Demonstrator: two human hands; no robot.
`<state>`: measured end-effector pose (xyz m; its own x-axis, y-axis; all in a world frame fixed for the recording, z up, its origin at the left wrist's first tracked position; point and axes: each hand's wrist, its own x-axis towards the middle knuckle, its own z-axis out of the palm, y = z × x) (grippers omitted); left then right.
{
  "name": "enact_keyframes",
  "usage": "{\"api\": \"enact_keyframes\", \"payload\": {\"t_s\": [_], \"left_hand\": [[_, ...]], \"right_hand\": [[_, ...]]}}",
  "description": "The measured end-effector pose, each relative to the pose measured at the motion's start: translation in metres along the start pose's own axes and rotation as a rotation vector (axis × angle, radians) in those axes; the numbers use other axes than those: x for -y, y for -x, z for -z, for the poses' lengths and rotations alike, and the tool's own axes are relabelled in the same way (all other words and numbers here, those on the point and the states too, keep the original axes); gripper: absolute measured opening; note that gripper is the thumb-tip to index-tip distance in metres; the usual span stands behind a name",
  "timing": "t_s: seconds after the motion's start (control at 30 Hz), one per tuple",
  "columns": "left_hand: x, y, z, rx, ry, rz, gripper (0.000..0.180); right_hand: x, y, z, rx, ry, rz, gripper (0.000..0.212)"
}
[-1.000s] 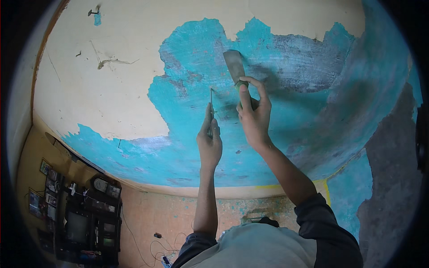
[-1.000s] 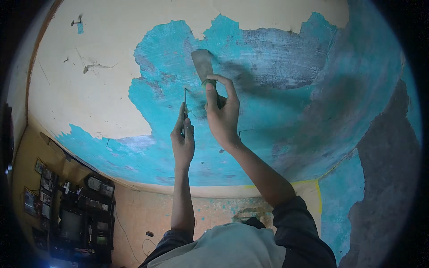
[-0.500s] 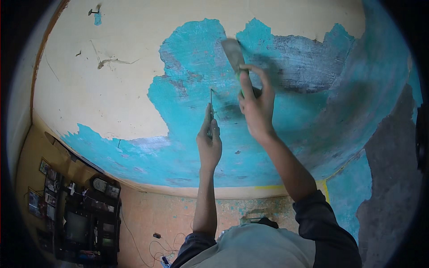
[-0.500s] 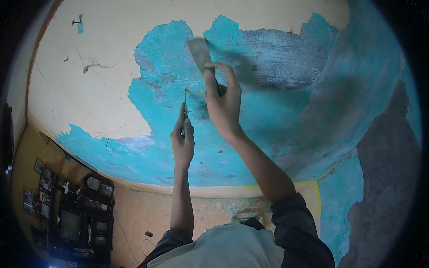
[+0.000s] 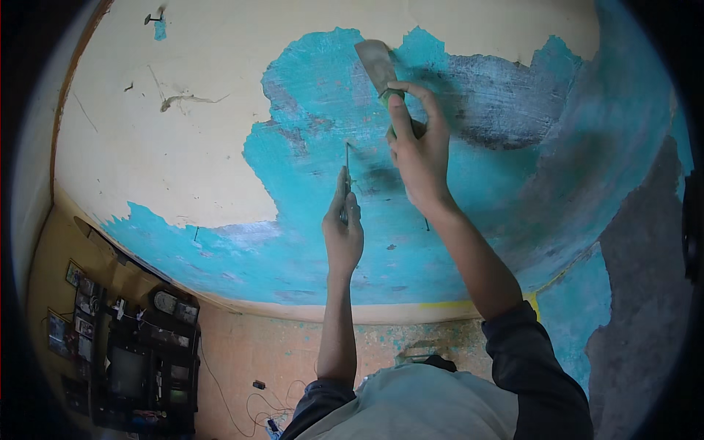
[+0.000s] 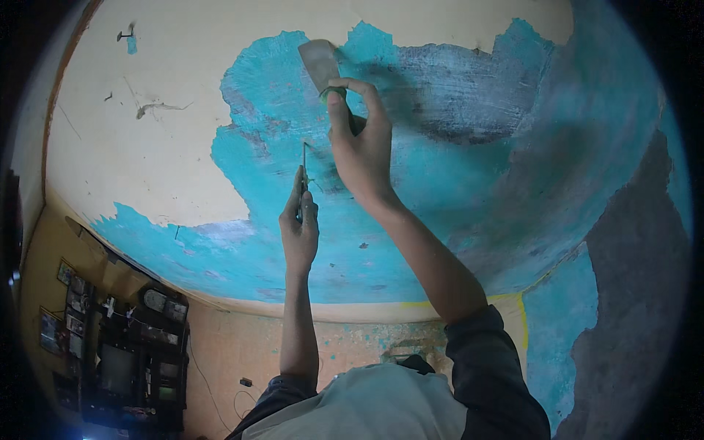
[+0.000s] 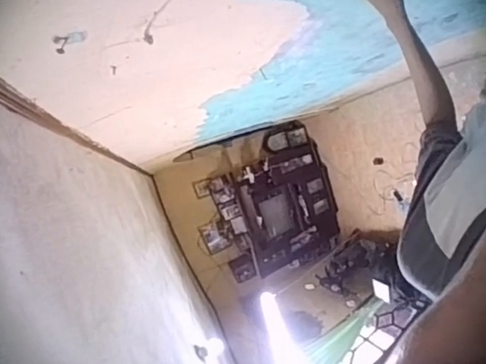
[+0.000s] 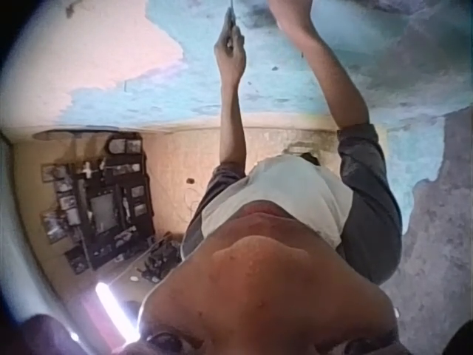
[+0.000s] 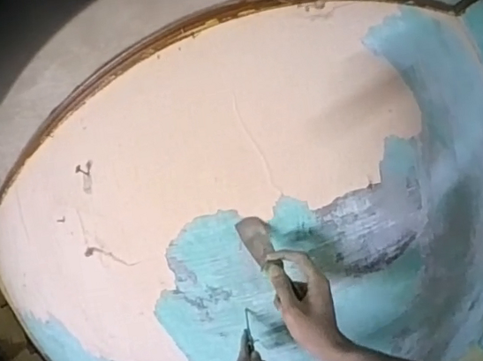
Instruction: The recorder is scraping old paint from the ceiling using a putty knife and a screwdriver.
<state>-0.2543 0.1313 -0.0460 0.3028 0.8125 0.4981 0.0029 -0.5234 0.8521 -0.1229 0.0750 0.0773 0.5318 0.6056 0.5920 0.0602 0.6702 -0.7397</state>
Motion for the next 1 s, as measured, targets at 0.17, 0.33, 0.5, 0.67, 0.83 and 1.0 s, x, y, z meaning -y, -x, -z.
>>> {"api": "enact_keyframes", "payload": {"t_s": [0.17,0.33,0.5,0.67,0.83,1.0], "left_hand": [[-0.003,0.002,0.000,0.011,0.033,0.030,0.048],[0.005,0.001,-0.002,-0.015,-0.002,-0.027,0.047],[0.000,0.002,-0.005,-0.030,0.006,-0.029,0.047],[-0.003,0.003,-0.010,-0.028,0.002,0.003,0.047],[0.000,0.003,-0.010,-0.049,-0.071,-0.003,0.048],[-0.001,0.019,-0.011,-0.109,-0.005,-0.051,0.049]], "right_hand": [[-0.037,0.035,0.007,-0.037,0.028,-0.032,0.023],[-0.025,0.020,0.000,-0.001,0.058,0.000,0.023],[-0.039,0.034,0.020,0.021,0.030,-0.029,0.025],[-0.040,0.017,0.024,0.002,0.161,0.131,0.023],[-0.010,-0.018,0.003,0.002,0.053,0.162,0.022],[-0.082,0.046,0.046,0.070,0.170,0.097,0.024]]}}
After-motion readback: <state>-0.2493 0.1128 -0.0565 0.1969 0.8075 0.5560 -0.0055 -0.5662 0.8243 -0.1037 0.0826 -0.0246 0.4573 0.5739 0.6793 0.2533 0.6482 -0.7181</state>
